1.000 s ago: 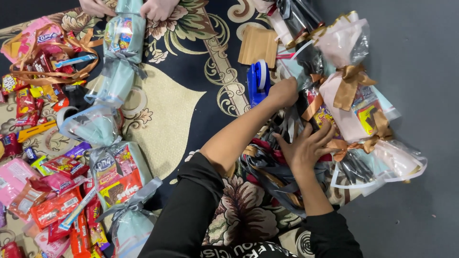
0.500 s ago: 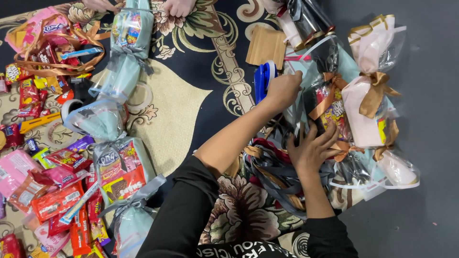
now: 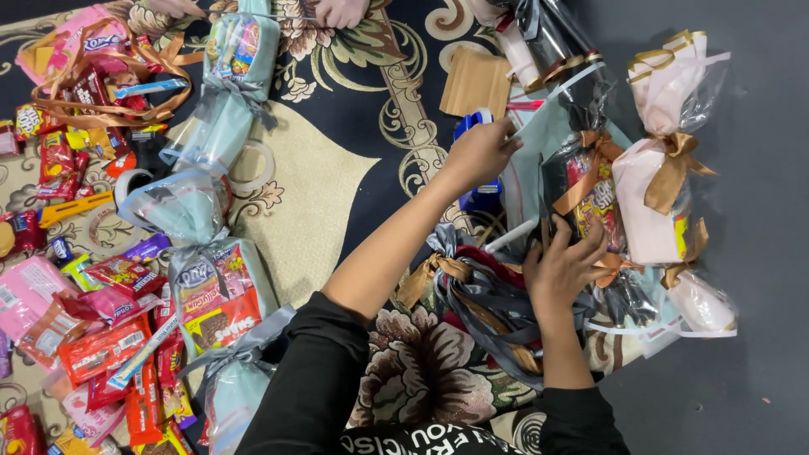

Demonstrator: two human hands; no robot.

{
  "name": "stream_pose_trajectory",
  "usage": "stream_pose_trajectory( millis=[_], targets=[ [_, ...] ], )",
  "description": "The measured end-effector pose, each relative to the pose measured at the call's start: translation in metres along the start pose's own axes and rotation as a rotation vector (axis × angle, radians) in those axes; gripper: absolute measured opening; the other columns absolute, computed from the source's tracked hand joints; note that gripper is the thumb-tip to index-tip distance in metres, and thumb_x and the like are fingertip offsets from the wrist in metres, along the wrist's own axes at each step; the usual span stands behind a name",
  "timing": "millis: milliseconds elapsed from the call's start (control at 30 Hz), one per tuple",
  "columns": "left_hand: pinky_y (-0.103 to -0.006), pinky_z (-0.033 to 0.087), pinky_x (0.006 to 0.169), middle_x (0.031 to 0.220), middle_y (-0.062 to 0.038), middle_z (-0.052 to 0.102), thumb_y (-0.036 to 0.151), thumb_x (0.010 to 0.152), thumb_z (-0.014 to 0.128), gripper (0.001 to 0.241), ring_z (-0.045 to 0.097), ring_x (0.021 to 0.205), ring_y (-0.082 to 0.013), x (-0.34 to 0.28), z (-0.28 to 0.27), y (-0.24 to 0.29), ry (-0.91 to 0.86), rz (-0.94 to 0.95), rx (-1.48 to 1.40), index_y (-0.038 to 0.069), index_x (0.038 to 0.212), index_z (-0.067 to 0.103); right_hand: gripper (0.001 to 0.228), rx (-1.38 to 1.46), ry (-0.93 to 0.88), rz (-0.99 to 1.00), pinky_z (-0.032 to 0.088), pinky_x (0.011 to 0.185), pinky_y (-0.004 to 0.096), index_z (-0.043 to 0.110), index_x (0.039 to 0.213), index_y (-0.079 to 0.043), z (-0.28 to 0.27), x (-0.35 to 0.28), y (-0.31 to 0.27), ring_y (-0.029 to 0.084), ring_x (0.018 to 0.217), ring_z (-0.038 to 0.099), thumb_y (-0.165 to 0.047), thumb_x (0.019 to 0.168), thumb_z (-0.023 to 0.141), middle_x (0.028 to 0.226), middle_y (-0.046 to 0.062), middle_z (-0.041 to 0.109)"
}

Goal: The person is assembling a snack bouquet by wrapping various snack packages in plastic film and decorative paper, securing them with tape.

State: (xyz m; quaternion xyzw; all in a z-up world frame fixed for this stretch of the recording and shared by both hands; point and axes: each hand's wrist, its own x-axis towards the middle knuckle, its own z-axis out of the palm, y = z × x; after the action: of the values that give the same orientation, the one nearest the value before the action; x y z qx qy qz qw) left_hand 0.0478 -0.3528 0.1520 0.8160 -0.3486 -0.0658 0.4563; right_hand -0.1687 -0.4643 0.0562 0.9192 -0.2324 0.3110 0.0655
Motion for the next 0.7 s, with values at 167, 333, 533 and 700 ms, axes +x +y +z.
stream_pose_trajectory(
  millis=[167, 333, 533, 700],
  targets=[
    [-0.0519, 0.059, 0.076, 0.088, -0.019, 0.075, 0.028, 0.098, 0.058, 0.030, 0.074, 0.090, -0.0424, -0.029, -0.032, 0.005, 0.000, -0.064, -0.001, 0.004, 0.114, 0.067, 0.064, -0.006, -0.001, 0.024, 0.025, 0.086, 0.079, 0.058, 0.125, -0.011, 0.008, -0.003, 0.006, 0.050, 0.138, 0.030, -0.003, 0.071, 0.091, 0.149, 0.024, 0.033],
    [-0.0567, 0.057, 0.079, 0.089, -0.022, 0.075, 0.030, 0.099, 0.056, 0.030, 0.071, 0.093, -0.0472, -0.059, -0.066, 0.003, 0.035, -0.129, 0.003, 0.006, 0.112, 0.070, 0.063, -0.035, -0.013, 0.034, 0.028, 0.087, 0.077, 0.058, 0.125, -0.010, -0.003, 0.003, 0.002, 0.047, 0.139, 0.028, 0.000, 0.074, 0.093, 0.150, 0.023, 0.031],
    [-0.0468, 0.054, 0.068, 0.061, -0.019, 0.065, 0.024, 0.100, 0.057, 0.030, 0.069, 0.067, -0.0413, -0.092, -0.104, -0.016, 0.140, -0.106, -0.112, 0.000, 0.095, 0.073, 0.061, -0.007, 0.010, -0.012, 0.028, 0.086, 0.072, 0.056, 0.125, -0.009, -0.006, 0.005, 0.000, 0.049, 0.135, 0.030, 0.004, 0.076, 0.088, 0.149, 0.027, 0.031],
    [-0.0369, 0.048, 0.061, 0.052, -0.011, 0.056, 0.022, 0.100, 0.060, 0.027, 0.056, 0.056, -0.0238, -0.103, -0.119, -0.031, 0.209, -0.108, -0.201, 0.003, 0.087, 0.074, 0.055, 0.095, 0.020, 0.011, 0.024, 0.090, 0.074, 0.057, 0.125, -0.009, -0.019, 0.006, -0.002, 0.052, 0.137, 0.027, 0.010, 0.081, 0.083, 0.150, 0.025, 0.029]
  ],
)
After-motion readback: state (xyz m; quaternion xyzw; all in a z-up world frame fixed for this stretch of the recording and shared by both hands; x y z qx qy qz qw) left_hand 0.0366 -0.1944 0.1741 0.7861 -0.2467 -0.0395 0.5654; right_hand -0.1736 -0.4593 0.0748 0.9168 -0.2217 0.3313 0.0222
